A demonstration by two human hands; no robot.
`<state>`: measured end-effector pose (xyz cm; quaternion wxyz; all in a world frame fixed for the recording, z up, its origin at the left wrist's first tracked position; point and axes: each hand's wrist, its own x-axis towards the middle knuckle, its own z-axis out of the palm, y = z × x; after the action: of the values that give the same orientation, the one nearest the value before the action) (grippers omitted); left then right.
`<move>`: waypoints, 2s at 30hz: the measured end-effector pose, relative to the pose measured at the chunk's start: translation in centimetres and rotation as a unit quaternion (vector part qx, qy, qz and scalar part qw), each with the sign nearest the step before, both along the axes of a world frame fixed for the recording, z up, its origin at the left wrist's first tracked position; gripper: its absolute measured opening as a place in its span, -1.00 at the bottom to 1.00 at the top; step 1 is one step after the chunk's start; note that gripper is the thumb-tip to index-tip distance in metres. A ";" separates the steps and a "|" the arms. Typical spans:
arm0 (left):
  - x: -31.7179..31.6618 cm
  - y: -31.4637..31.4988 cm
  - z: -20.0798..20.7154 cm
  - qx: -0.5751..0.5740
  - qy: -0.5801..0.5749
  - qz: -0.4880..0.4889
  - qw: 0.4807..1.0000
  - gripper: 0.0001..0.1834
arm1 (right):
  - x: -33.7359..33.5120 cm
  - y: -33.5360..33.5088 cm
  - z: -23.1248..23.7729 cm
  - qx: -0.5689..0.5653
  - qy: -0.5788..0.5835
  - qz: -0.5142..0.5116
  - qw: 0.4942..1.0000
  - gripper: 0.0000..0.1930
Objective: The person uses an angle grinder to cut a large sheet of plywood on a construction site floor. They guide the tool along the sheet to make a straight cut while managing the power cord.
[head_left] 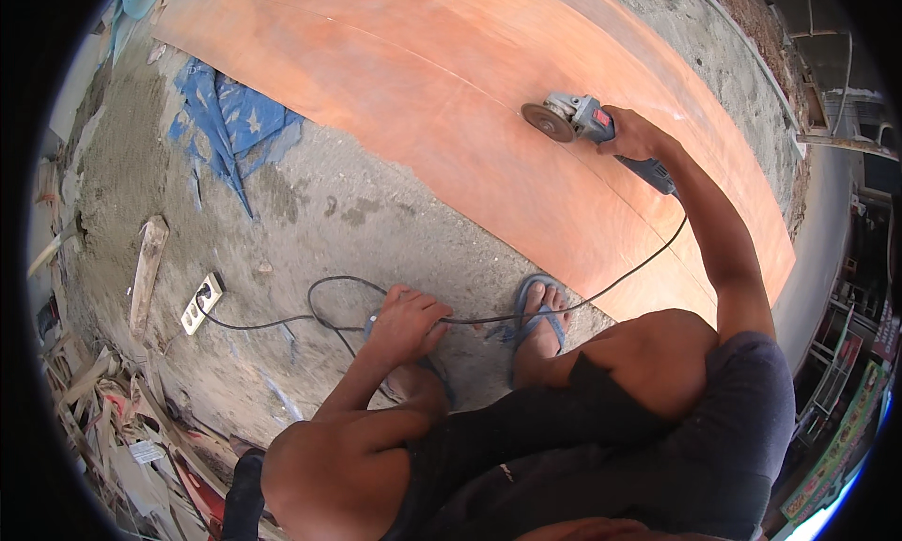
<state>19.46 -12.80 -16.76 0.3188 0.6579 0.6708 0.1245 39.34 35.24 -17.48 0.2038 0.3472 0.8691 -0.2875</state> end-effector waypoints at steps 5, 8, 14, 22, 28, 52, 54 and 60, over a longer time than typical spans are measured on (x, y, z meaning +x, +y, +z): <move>0.0 0.0 -0.1 0.018 -0.014 0.004 1.000 -0.79 | 0.2 -0.1 -0.2 0.002 -0.014 -0.005 1.000 -0.30; 0.1 -0.1 0.0 0.016 -0.020 0.005 1.000 -0.79 | -0.1 -0.2 -0.2 0.000 0.009 -0.004 1.000 -0.29; -0.1 -0.1 0.3 0.009 -0.021 0.007 1.000 -0.80 | -1.6 -0.2 -0.1 0.011 0.021 0.004 1.000 -0.26; -0.1 -0.4 0.2 0.013 -0.024 0.012 1.000 -0.80 | -2.0 -0.1 -0.3 0.001 0.018 0.015 1.000 -0.24; -0.2 -0.5 0.2 0.022 -0.021 0.015 0.999 -0.79 | -2.3 -0.1 -0.7 0.007 0.010 0.002 1.000 -0.24; -0.6 -1.2 0.5 0.002 -0.035 0.029 0.999 -0.77 | -5.9 0.3 -1.6 0.023 0.029 0.009 0.999 -0.28; -0.6 -1.4 0.3 0.004 -0.031 0.030 0.999 -0.77 | -6.3 -0.1 -1.3 0.021 0.034 0.007 0.999 -0.28; -0.7 -1.3 0.6 0.012 -0.020 0.024 0.999 -0.76 | -6.9 0.4 -1.9 0.031 0.039 0.017 0.999 -0.29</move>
<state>18.74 -14.13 -16.21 0.3218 0.6429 0.6780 0.1531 32.44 35.68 -19.34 0.1638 0.3276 0.8905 -0.2699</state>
